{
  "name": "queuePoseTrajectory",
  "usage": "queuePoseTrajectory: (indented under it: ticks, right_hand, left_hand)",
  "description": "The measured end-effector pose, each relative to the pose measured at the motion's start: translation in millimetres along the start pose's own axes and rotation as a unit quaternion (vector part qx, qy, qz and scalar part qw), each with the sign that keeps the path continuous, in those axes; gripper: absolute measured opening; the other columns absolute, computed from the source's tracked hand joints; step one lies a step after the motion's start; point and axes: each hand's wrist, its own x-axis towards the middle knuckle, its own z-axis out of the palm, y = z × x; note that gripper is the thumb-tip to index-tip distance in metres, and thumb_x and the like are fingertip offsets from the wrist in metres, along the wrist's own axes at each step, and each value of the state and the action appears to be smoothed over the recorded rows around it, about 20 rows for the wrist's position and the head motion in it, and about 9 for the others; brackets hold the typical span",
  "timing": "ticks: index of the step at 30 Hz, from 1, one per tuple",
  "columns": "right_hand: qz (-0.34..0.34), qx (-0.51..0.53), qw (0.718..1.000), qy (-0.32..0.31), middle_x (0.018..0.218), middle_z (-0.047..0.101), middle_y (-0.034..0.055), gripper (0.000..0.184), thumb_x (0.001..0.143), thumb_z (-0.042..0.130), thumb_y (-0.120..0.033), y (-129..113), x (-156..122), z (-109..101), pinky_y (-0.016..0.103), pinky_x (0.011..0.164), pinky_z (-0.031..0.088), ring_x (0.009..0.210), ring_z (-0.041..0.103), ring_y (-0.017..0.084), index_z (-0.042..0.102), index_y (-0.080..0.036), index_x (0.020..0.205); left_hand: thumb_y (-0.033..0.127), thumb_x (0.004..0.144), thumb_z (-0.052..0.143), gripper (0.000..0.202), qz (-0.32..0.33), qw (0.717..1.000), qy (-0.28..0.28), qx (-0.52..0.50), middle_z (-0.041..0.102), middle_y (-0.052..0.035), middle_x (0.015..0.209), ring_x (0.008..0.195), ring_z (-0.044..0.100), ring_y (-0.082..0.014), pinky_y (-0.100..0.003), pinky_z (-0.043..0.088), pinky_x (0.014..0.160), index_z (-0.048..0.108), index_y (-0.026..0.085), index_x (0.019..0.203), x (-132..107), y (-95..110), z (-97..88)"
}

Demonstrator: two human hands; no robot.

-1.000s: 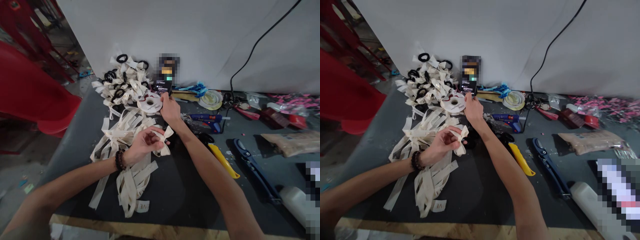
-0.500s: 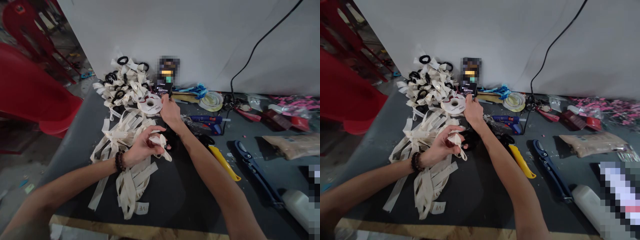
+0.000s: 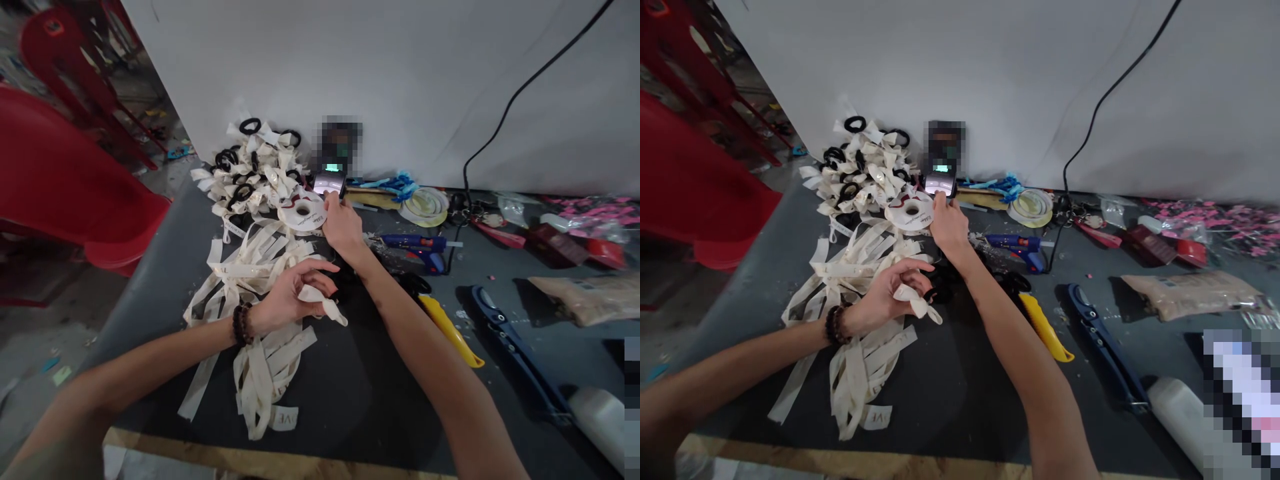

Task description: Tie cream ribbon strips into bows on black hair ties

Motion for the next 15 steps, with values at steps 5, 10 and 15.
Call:
queuePoseTrajectory:
  ticks: [5,10,15]
  right_hand:
    - [-0.007,0.005,1.0,0.009,0.104,0.076,0.0135,0.034,0.095,0.05,-0.004,3.9,0.3,2.8,0.039,0.08,0.052,0.119,0.066,0.036,0.051,-0.026,0.12]
    - [-0.044,0.023,0.999,0.023,0.099,0.076,0.0118,0.036,0.09,0.05,-0.006,11.2,1.2,5.3,0.038,0.075,0.052,0.117,0.066,0.035,0.051,-0.026,0.12]
    - [-0.02,0.015,1.0,0.006,0.098,0.074,0.0111,0.034,0.09,0.051,-0.006,8.6,1.1,2.8,0.037,0.077,0.052,0.119,0.066,0.035,0.052,-0.026,0.118]
  left_hand:
    - [0.037,0.074,0.104,0.065,0.02,1.0,0.005,0.01,0.079,-0.0035,0.094,0.087,0.076,-0.0175,-0.028,0.064,0.081,0.073,0.023,0.129,0.8,1.8,-1.1]
    - [0.034,0.076,0.102,0.078,0.033,0.999,0.019,0.001,0.076,-0.0005,0.092,0.087,0.074,-0.0163,-0.028,0.063,0.082,0.066,0.026,0.145,-0.2,1.9,-1.5]
    - [0.028,0.079,0.099,0.107,0.035,0.999,-0.015,0.003,0.074,0.0015,0.092,0.083,0.071,-0.0138,-0.024,0.061,0.077,0.043,0.034,0.169,-1.1,5.5,0.8]
